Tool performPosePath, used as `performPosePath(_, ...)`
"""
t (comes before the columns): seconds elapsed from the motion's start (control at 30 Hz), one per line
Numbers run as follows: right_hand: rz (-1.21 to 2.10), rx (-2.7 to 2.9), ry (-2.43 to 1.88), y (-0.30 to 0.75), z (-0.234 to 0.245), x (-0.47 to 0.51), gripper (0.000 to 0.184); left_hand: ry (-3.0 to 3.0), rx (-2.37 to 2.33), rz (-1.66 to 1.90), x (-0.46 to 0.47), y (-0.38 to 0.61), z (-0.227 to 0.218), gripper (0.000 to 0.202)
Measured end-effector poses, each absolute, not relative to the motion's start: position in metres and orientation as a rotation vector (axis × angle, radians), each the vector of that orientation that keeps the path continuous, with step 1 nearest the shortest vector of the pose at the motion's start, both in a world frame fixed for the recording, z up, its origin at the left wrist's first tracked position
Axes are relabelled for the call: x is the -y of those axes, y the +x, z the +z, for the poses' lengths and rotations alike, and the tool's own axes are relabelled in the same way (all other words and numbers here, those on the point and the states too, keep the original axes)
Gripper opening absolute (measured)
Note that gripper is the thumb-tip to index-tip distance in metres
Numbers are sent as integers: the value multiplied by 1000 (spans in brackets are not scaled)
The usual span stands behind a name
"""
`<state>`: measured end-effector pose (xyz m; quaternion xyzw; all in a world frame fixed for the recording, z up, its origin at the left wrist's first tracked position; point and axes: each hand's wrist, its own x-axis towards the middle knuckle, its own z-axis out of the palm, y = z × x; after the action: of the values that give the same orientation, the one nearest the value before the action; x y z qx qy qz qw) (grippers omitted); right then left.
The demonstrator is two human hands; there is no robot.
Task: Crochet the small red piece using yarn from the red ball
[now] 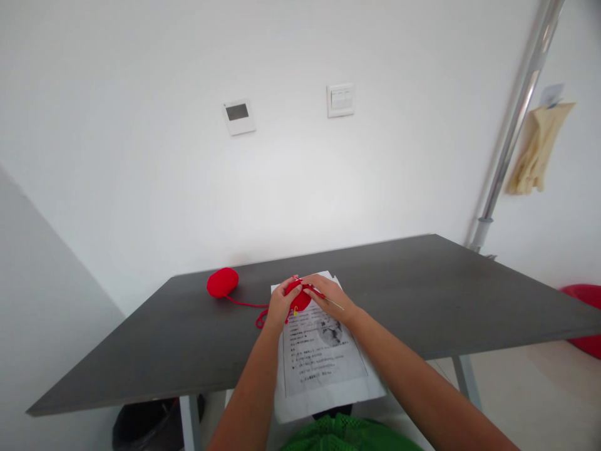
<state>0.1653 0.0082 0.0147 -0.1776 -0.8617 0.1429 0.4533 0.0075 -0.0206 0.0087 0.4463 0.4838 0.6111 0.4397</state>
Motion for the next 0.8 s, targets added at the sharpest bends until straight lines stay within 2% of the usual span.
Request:
performPosePath(0.17, 255, 2141, -484, 163, 15, -6, 21, 1159, -1217, 1540, 18, 4, 5, 50)
performPosePath(0.8, 284, 2238, -472, 164, 16, -5, 17, 1450, -1454, 1664, 15, 0, 2, 37)
